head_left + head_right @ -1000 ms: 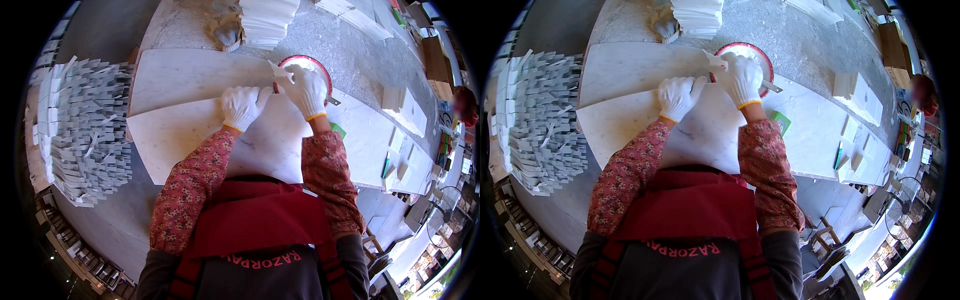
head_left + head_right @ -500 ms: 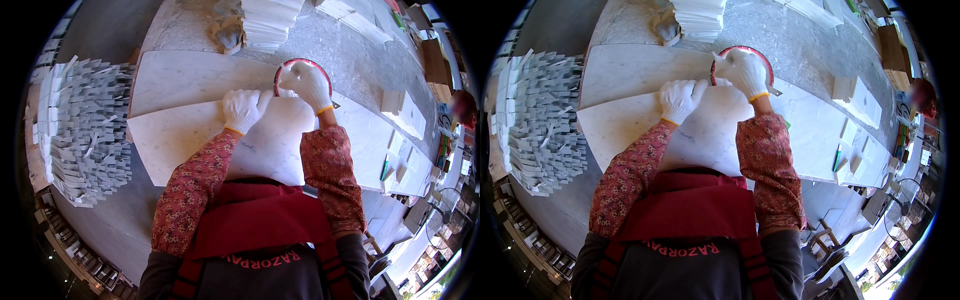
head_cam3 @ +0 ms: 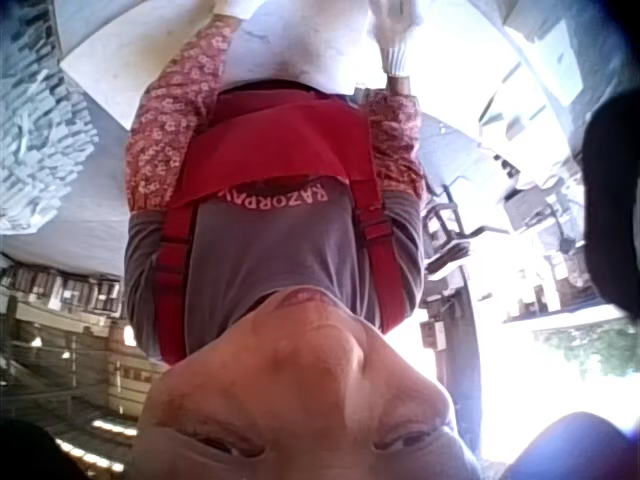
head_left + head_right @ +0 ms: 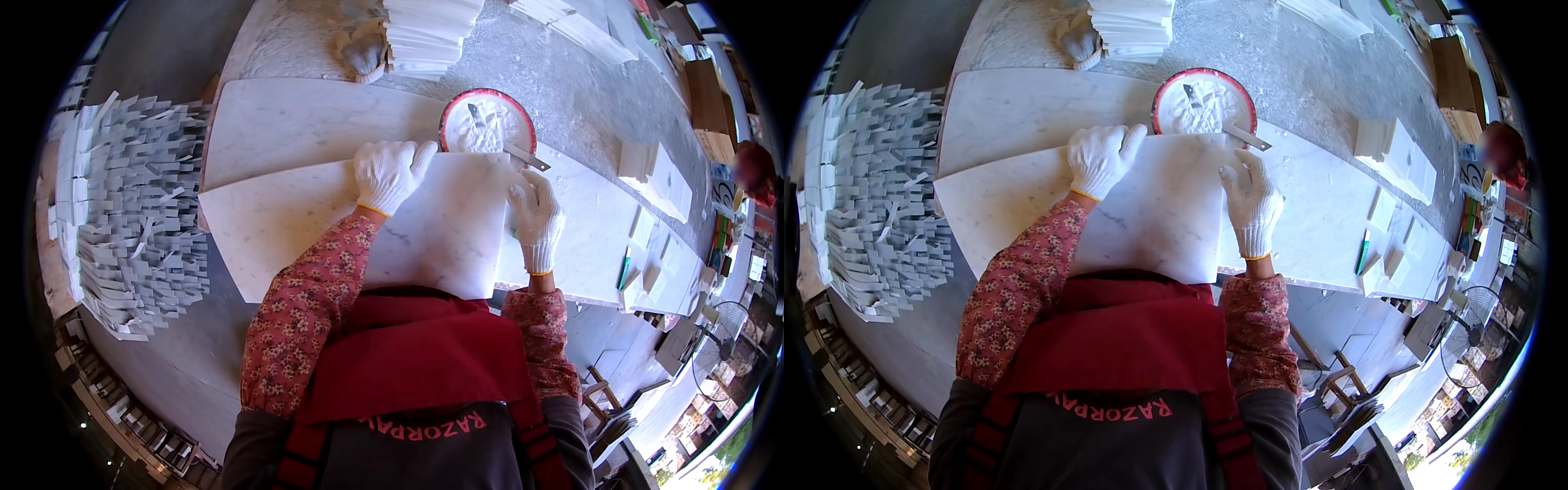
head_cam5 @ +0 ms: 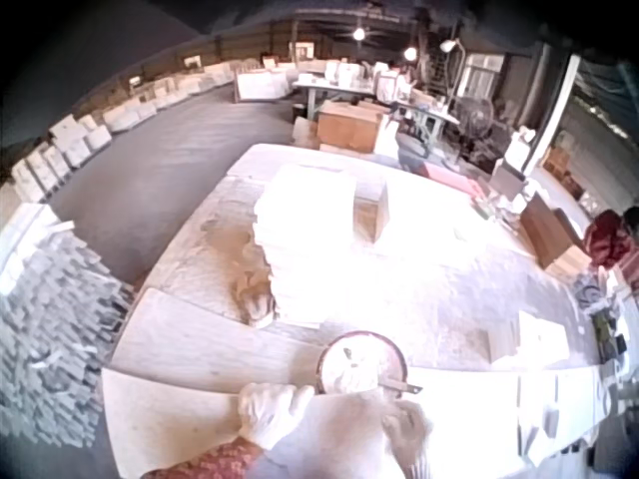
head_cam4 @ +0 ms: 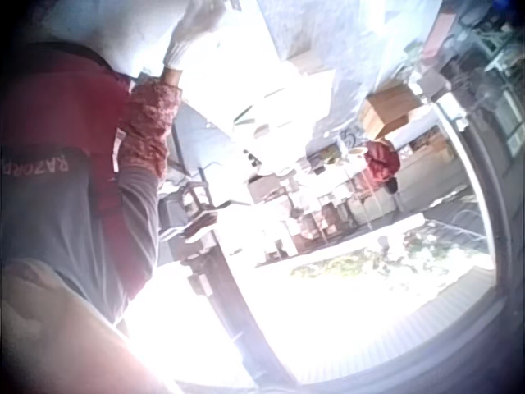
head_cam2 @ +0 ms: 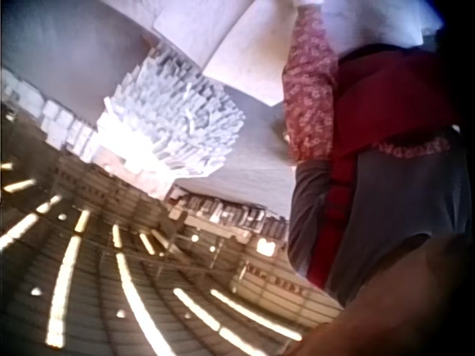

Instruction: The person scrubs a large white rectangular tile with a green sponge and white powder from a red bowl. They repeatedly pick up tiles, scrub them, and place them into a stack. The person also uses a small tool to scrape the tile surface. The task is performed in a workshop environment with stacks of similar tiles visible.

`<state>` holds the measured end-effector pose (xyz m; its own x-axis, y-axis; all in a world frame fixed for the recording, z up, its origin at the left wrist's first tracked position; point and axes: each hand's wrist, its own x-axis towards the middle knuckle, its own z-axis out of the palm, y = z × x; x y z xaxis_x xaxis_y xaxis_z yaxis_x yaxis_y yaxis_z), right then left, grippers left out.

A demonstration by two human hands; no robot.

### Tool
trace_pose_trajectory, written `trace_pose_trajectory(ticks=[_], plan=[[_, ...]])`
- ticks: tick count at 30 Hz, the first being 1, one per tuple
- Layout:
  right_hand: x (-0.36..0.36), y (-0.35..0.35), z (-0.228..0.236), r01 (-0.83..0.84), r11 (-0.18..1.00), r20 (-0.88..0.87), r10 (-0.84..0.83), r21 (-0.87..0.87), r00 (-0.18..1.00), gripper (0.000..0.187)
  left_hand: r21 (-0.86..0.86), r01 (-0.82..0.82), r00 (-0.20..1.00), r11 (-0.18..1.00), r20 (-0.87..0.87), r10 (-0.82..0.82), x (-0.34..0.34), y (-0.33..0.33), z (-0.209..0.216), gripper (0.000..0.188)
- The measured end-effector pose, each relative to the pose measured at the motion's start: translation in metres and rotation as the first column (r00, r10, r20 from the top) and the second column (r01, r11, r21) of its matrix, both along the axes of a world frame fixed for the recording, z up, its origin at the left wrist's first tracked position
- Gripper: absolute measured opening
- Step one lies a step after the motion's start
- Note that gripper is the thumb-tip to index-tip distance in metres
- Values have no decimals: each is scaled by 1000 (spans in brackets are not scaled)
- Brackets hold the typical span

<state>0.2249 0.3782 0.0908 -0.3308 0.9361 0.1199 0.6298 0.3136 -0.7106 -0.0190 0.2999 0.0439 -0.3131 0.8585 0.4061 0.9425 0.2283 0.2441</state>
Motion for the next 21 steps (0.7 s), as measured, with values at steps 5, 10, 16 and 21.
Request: trace_pose_trajectory(ticks=[5, 10, 16, 21], plan=[[-4, -3, -5, 2, 1000, -4, -2, 2, 1000, 31, 34, -6, 1000, 999, 9, 5, -1, 1, -3, 47], [-8, -3, -2, 7, 999, 26, -8, 44, 1000, 30, 11, -4, 1000, 1000, 19, 4, 0, 1, -1, 46], [-7, -2, -4, 23, 997, 59, -28, 70, 998, 31, 26, -9, 1000, 1000, -4, 9, 0, 0, -3, 46], [-6, -1, -7, 14, 996, 69, -20, 93, 997, 31, 37, -5, 1000, 999, 13, 5, -1, 0, -4, 47]])
